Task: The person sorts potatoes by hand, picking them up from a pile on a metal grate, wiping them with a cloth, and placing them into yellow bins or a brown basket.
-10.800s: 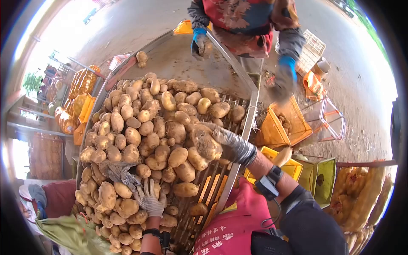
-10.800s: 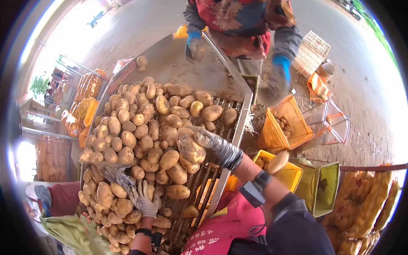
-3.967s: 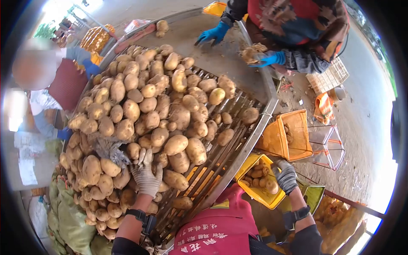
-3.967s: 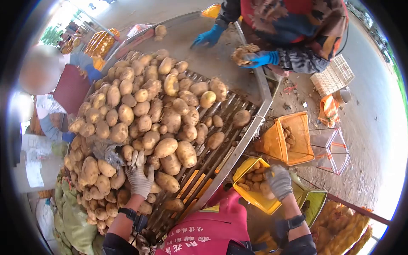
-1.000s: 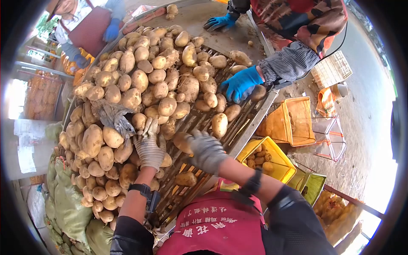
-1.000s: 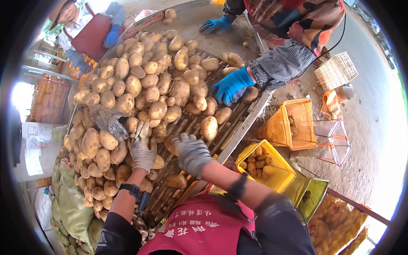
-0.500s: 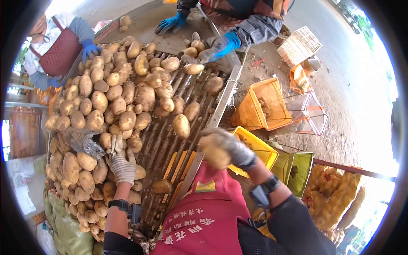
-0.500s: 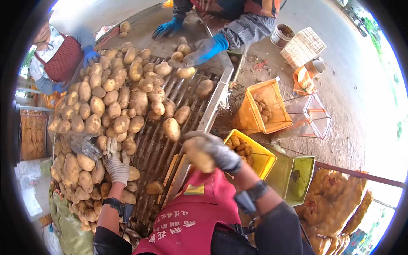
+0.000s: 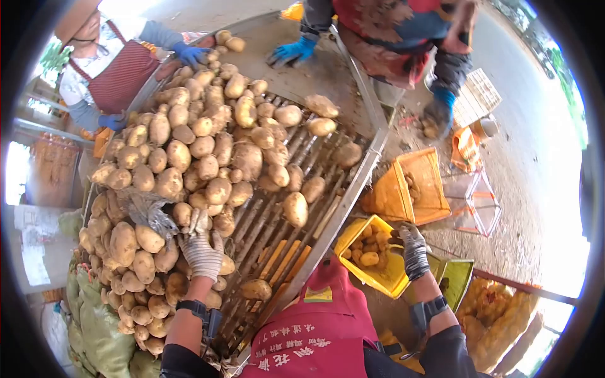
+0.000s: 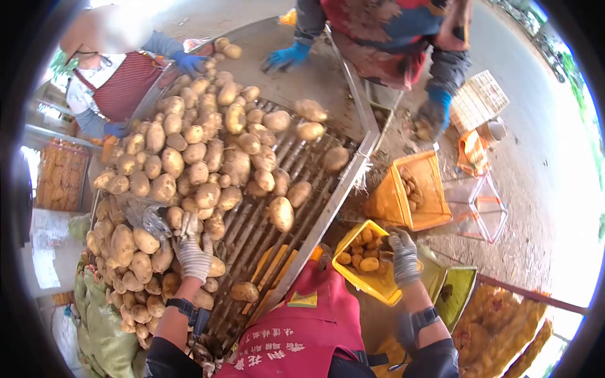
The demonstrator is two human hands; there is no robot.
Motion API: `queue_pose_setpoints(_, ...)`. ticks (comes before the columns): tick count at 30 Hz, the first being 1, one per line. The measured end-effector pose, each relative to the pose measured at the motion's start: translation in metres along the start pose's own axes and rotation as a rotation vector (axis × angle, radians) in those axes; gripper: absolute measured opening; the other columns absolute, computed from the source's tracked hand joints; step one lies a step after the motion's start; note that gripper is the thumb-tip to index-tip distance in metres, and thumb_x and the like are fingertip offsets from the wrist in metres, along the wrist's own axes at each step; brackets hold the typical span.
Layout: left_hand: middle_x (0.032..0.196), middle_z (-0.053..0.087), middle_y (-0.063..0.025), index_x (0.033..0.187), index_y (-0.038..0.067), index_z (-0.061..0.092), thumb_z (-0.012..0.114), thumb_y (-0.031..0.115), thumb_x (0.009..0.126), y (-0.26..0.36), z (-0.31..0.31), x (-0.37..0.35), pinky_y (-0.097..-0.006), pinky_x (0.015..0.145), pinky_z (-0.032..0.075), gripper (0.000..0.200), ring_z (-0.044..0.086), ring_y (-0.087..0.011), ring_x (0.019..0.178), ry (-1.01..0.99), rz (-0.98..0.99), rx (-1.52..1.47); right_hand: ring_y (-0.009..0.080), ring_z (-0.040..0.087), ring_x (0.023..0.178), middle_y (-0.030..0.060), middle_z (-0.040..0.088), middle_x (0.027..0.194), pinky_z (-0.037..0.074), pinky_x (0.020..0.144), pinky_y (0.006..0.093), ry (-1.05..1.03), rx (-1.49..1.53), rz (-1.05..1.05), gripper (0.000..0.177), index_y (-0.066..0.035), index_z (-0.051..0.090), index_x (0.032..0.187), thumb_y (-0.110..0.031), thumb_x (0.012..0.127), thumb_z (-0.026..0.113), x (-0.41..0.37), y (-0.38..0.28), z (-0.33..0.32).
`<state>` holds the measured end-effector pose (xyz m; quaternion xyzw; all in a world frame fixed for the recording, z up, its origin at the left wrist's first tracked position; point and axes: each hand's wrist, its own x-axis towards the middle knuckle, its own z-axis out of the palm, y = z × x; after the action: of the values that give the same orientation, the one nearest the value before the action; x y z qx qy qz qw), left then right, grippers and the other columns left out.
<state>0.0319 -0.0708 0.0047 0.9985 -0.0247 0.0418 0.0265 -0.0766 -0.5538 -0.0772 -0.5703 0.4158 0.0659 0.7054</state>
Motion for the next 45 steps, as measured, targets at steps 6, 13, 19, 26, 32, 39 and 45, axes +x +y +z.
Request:
queue_pose_setpoints(6, 0.152, 0.043, -0.0095, 0.148, 0.014, 0.044, 0.059, 0.028, 0.086, -0.005, 0.004, 0.000, -0.0555, 0.118, 0.020, 0.064, 0.038, -0.0305, 0.140, -0.077, -0.060, 0.106, 0.0246, 0.067, 0.092, 0.0124, 0.067, 0.108, 0.055, 0.080, 0.0359, -0.453, -0.635, -0.908, 0.034, -0.002, 0.058, 0.122, -0.019, 0.093, 0.066, -0.001, -0.088, 0.179)
queue_pose_setpoints(13, 0.141, 0.050, -0.0226, 0.144, 0.008, 0.044, 0.058, 0.029, 0.084, -0.004, 0.001, -0.001, -0.0578, 0.117, 0.021, 0.066, 0.042, -0.0405, 0.132, -0.011, -0.030, 0.033, 0.0327, 0.059, 0.108, 0.0110, 0.062, 0.113, 0.042, 0.096, 0.0462, -0.605, -1.382, -1.390, 0.038, -0.010, 0.063, 0.115, -0.030, 0.083, 0.069, 0.026, -0.152, 0.385)
queue_pose_setpoints(19, 0.142, 0.047, -0.0200, 0.146, 0.011, 0.040, 0.060, 0.027, 0.084, -0.005, 0.000, -0.001, -0.0586, 0.116, 0.020, 0.068, 0.041, -0.0403, 0.132, -0.051, -0.017, 0.013, 0.0315, 0.056, 0.115, 0.0158, 0.055, 0.129, 0.040, 0.100, 0.0496, -0.581, -1.471, -1.367, 0.051, -0.011, 0.059, 0.129, -0.032, 0.083, 0.068, 0.029, -0.150, 0.375)
queue_pose_setpoints(26, 0.140, 0.049, -0.0207, 0.145, 0.012, 0.043, 0.062, 0.026, 0.084, -0.005, 0.000, -0.001, -0.0605, 0.115, 0.021, 0.065, 0.042, -0.0402, 0.132, -0.076, -0.061, -0.055, 0.0347, 0.058, 0.113, 0.0143, 0.066, 0.118, 0.043, 0.094, 0.0513, -0.259, -1.607, -1.000, 0.063, -0.015, 0.056, 0.134, -0.052, 0.085, 0.066, 0.085, -0.167, 0.250)
queue_pose_setpoints(32, 0.140, 0.049, -0.0205, 0.143, 0.012, 0.045, 0.063, 0.028, 0.085, -0.010, 0.007, -0.003, -0.0584, 0.113, 0.023, 0.063, 0.043, -0.0395, 0.130, -0.048, -0.027, -0.032, 0.0365, 0.059, 0.113, 0.0190, 0.063, 0.122, 0.046, 0.099, 0.0432, -0.507, -1.064, -1.303, 0.048, -0.005, 0.062, 0.121, -0.017, 0.076, 0.073, 0.058, -0.174, 0.280)
queue_pose_setpoints(39, 0.139, 0.049, -0.0180, 0.142, 0.012, 0.045, 0.063, 0.028, 0.084, -0.003, -0.001, 0.000, -0.0580, 0.112, 0.023, 0.062, 0.042, -0.0386, 0.129, -0.052, -0.041, -0.026, 0.0254, 0.051, 0.126, 0.0118, 0.052, 0.141, 0.043, 0.100, 0.0470, -0.584, -1.712, -1.657, 0.043, -0.018, 0.062, 0.127, -0.020, 0.084, 0.062, 0.060, -0.137, 0.375)
queue_pose_setpoints(45, 0.137, 0.050, -0.0209, 0.143, 0.011, 0.042, 0.061, 0.027, 0.082, -0.003, 0.000, -0.001, -0.0579, 0.112, 0.025, 0.065, 0.044, -0.0399, 0.126, -0.035, -0.049, 0.013, 0.0278, 0.054, 0.121, 0.0105, 0.057, 0.131, 0.043, 0.098, 0.0491, -0.650, -1.707, -1.693, 0.052, -0.015, 0.061, 0.130, -0.026, 0.079, 0.069, 0.059, -0.154, 0.375)
